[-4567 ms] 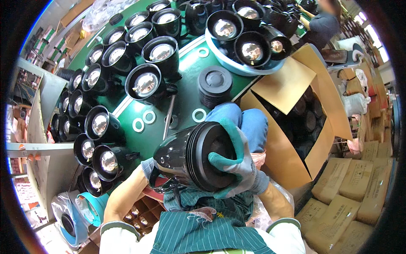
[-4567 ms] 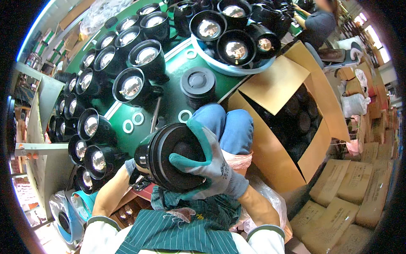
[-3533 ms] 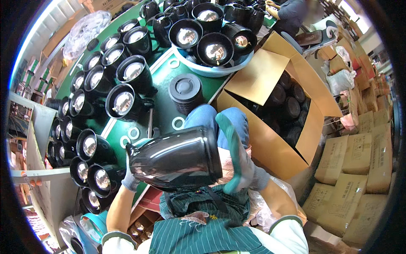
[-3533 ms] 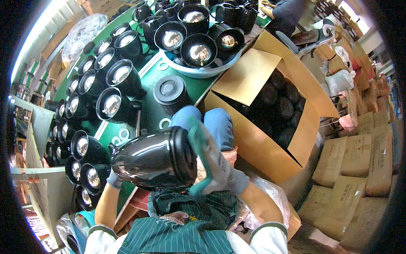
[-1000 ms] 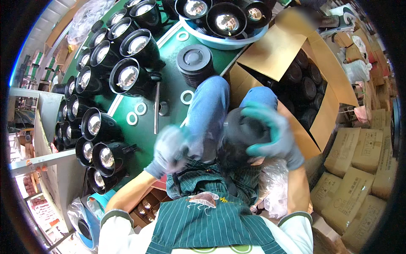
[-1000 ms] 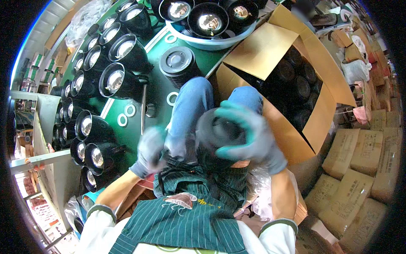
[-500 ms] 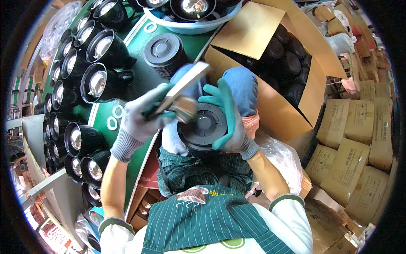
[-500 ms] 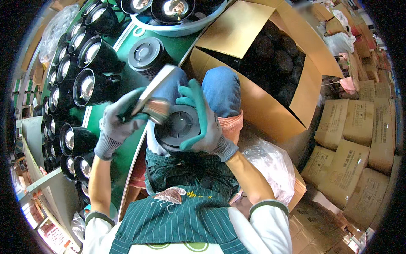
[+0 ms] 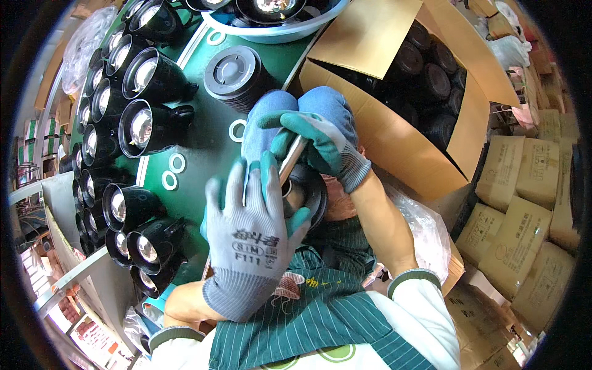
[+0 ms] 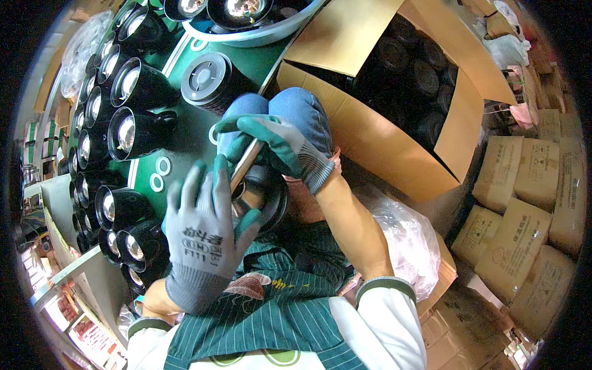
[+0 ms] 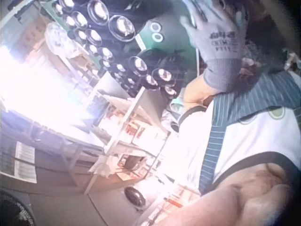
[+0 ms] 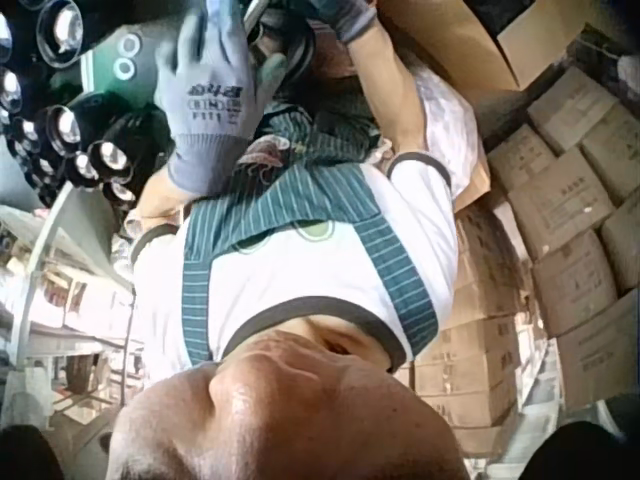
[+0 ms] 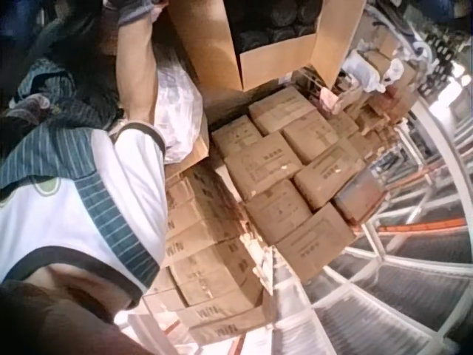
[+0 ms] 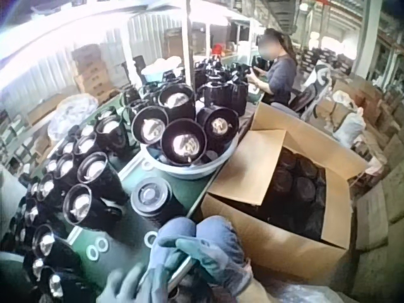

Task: The person sits on the floor and repeatedly picks up black light fixture housings, inserts a metal rod into the base, and places the assembled units into a cardboard box. The person handles the fixtures one at a time and stacks the finished items in the box.

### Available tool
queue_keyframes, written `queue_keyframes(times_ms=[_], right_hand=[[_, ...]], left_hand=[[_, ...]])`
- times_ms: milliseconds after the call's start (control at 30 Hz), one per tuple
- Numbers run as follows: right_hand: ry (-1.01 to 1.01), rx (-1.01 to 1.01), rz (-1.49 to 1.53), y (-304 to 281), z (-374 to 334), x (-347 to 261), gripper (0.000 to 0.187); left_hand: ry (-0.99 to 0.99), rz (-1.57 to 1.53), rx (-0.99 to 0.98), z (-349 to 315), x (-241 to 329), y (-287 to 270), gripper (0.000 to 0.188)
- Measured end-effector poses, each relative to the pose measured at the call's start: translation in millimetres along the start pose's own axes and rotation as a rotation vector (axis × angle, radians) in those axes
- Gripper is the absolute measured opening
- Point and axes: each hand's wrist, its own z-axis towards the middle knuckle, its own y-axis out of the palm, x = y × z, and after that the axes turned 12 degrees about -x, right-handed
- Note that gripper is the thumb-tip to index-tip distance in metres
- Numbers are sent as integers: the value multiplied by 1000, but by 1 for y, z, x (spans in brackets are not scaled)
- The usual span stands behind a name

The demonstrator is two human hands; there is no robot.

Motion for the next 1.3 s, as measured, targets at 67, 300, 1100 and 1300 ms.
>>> queue_keyframes(times_ms=[67, 300, 1100, 1300], right_hand=[[-57, -15, -33, -8, -1, 6, 46], [-193, 11, 219, 5, -54, 25, 41], [93, -785, -1387, 127, 4, -20, 46], [-307, -530, -811, 109, 6, -25, 34]], left_hand=[[42, -14, 84, 3, 8, 11, 92], [260, -496, 378, 38, -73, 44, 68], [1178, -802, 106, 217, -7, 46, 36], [348, -299, -159, 97, -68, -27, 69]])
